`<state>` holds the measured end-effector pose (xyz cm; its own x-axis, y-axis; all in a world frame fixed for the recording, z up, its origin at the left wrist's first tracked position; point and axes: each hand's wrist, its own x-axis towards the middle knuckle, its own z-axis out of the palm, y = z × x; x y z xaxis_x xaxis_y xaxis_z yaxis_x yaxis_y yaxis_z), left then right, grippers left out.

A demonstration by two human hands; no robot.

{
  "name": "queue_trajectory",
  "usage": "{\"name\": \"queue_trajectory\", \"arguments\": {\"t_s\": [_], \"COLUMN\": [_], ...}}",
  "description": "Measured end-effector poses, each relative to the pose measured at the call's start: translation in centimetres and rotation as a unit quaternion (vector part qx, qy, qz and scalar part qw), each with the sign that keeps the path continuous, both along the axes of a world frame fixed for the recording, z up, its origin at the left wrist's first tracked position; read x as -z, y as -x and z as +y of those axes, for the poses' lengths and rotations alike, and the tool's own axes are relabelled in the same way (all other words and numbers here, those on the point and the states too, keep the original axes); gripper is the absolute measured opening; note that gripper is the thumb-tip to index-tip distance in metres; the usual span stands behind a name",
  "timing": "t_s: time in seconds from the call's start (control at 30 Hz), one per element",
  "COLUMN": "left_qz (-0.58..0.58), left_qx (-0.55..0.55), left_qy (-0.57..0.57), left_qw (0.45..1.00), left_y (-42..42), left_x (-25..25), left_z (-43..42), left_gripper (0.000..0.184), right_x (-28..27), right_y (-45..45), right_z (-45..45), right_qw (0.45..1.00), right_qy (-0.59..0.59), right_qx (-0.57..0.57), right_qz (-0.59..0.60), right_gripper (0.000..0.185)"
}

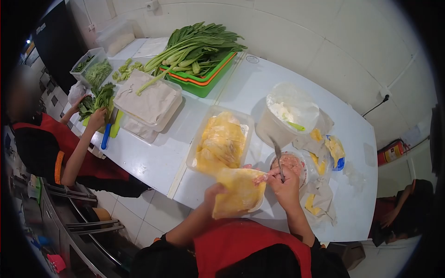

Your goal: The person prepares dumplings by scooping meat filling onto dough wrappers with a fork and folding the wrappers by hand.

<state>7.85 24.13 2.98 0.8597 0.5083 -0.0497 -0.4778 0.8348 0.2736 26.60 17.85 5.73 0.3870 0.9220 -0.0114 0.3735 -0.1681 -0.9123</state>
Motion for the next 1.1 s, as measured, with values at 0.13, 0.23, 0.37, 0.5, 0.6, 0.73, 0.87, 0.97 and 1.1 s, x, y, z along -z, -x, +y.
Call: {"name": "queue_trajectory", "arguments": {"t_s": [0.13, 0.23, 0.37, 0.5, 0.6, 0.73, 0.87, 0.97, 1.1], "left_qz": [0.0, -0.004, -0.002, 0.028, 0.065, 0.074, 0.116, 0.106, 0.117], "left_qx": [-0.074, -0.105, -0.112, -0.104, -0.066, -0.029, 0.001, 0.006, -0.039], "left_qy": [0.0, 0.013, 0.036, 0.015, 0.004, 0.025, 0.054, 0.053, 0.075], "left_qw": [0.997, 0.994, 0.993, 0.994, 0.996, 0.997, 0.992, 0.993, 0.99], "left_y": [-0.4, -0.3, 0.5, 0.9, 1.7, 2.4, 2.9, 3.5, 4.9], "left_x": [0.2, 0.1, -0.1, 0.1, 0.2, 1.4, 2.3, 3.4, 3.9], "left_z": [-0.6, -0.5, -0.3, -0.5, -0.5, -0.5, -0.6, -0.4, -0.2], "left_gripper": [0.08, 0.077, 0.076, 0.076, 0.076, 0.075, 0.072, 0.071, 0.073], "right_x": [-1.0, -1.2, -0.8, -2.0, -1.0, -1.3, 2.5, 1.5, 2.1], "right_y": [2.9, 4.2, 2.8, 3.7, 3.9, 2.6, 1.8, 2.6, 3.5], "right_z": [0.1, 0.1, 0.7, 2.0, 2.4, 3.3, 4.2, 4.3, 5.3], "right_qw": [0.996, 0.993, 0.992, 0.979, 0.968, 0.973, 0.96, 0.951, 0.945], "right_qy": [-0.018, 0.036, 0.041, -0.028, -0.034, 0.094, 0.103, 0.133, 0.142], "right_qx": [-0.05, -0.105, -0.118, -0.154, -0.169, -0.2, -0.237, -0.263, -0.276], "right_qz": [-0.077, -0.028, 0.001, -0.131, -0.185, -0.06, 0.107, 0.092, 0.102], "right_gripper": [0.009, 0.01, 0.014, 0.021, 0.023, 0.019, 0.014, 0.011, 0.012]}}
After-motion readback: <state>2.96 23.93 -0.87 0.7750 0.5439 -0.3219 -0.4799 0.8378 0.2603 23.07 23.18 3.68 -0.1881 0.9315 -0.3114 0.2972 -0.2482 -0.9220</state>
